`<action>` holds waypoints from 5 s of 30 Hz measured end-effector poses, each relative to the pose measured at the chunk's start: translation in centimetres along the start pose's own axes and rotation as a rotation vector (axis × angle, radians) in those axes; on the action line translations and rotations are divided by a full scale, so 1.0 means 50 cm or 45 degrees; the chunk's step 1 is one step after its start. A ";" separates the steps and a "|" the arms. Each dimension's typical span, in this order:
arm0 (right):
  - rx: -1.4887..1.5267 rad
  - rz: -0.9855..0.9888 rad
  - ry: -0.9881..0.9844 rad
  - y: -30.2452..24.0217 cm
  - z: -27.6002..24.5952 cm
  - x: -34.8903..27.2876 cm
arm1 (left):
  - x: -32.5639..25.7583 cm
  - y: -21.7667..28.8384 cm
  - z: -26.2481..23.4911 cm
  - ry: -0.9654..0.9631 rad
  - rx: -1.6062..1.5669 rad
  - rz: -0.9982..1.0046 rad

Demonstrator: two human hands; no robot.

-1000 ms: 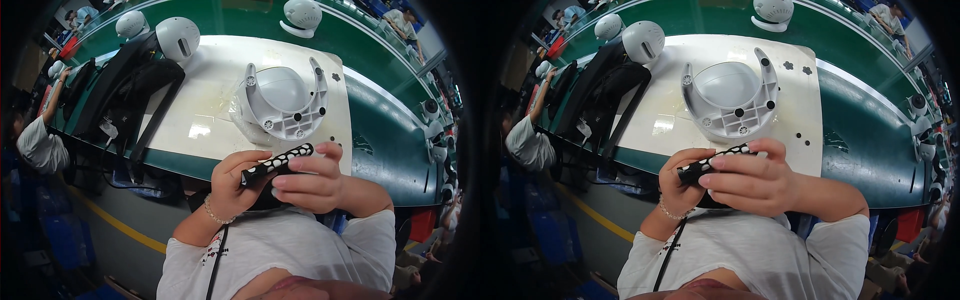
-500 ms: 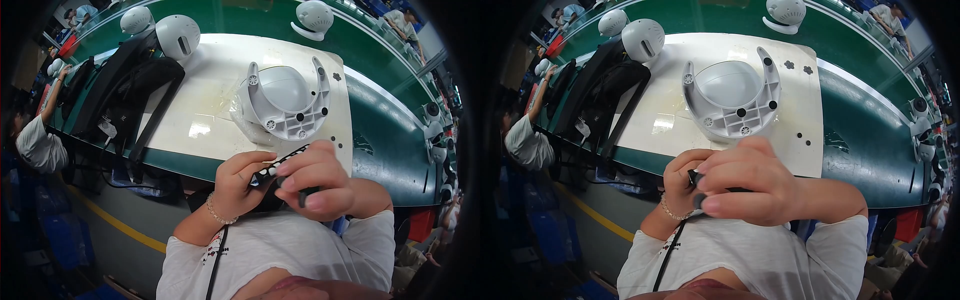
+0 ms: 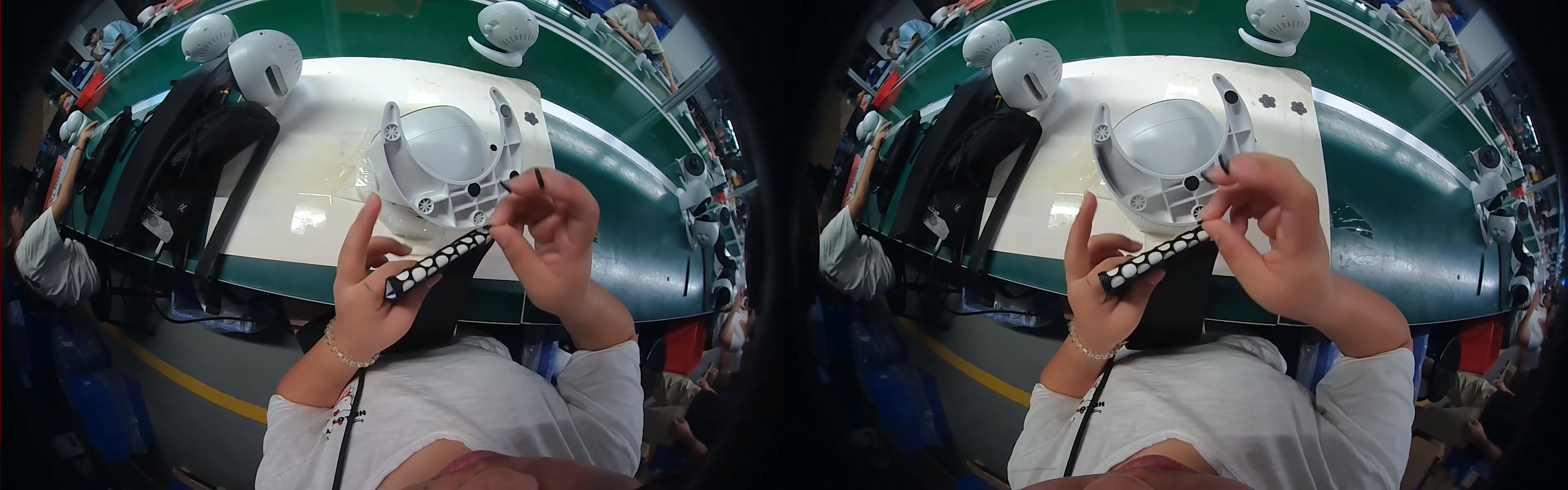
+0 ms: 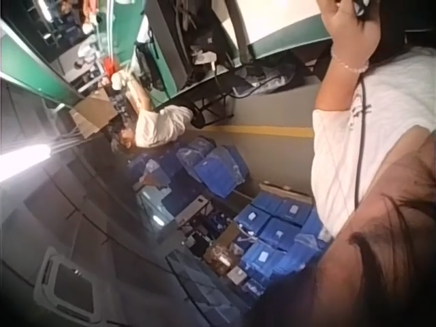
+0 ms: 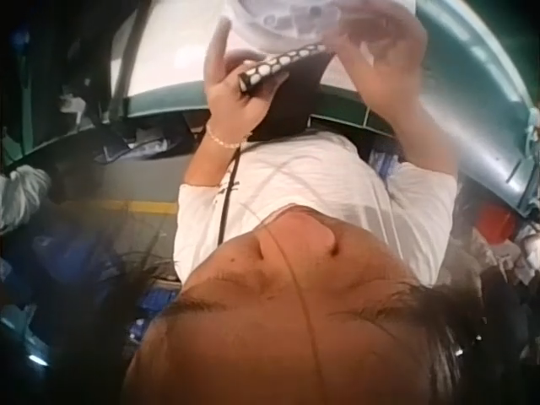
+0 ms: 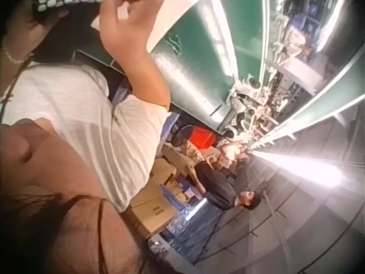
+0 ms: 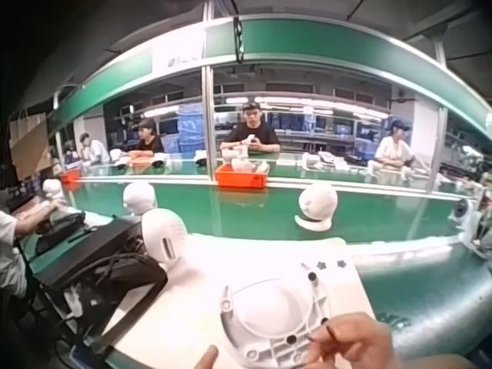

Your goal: Applying small black adhesive pads to the base of white security camera housings.

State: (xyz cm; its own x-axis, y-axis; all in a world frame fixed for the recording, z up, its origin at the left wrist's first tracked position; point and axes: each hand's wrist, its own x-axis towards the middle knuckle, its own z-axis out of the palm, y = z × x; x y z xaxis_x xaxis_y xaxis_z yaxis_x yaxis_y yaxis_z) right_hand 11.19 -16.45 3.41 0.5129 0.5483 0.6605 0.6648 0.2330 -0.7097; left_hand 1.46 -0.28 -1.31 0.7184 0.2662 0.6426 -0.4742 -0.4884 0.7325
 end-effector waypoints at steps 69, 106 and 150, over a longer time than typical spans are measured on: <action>-0.925 -0.178 -0.352 0.019 0.044 0.184 | 0.005 -0.043 0.015 -0.156 0.005 -0.015; -1.454 0.527 -0.019 0.506 -0.441 0.164 | 0.009 -0.010 0.017 0.025 -0.233 -0.711; 0.276 0.859 0.043 0.069 -0.027 0.110 | -0.032 0.030 -0.041 -0.013 -0.586 -0.604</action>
State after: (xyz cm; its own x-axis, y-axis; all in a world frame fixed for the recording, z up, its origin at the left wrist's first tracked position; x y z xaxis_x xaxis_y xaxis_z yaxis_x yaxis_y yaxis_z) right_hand 17.04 -13.73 4.93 0.7935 0.6051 0.0644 0.0748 0.0081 -0.9972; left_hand -1.46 0.29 -0.80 0.9066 0.3561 0.2263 -0.2727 0.0855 0.9583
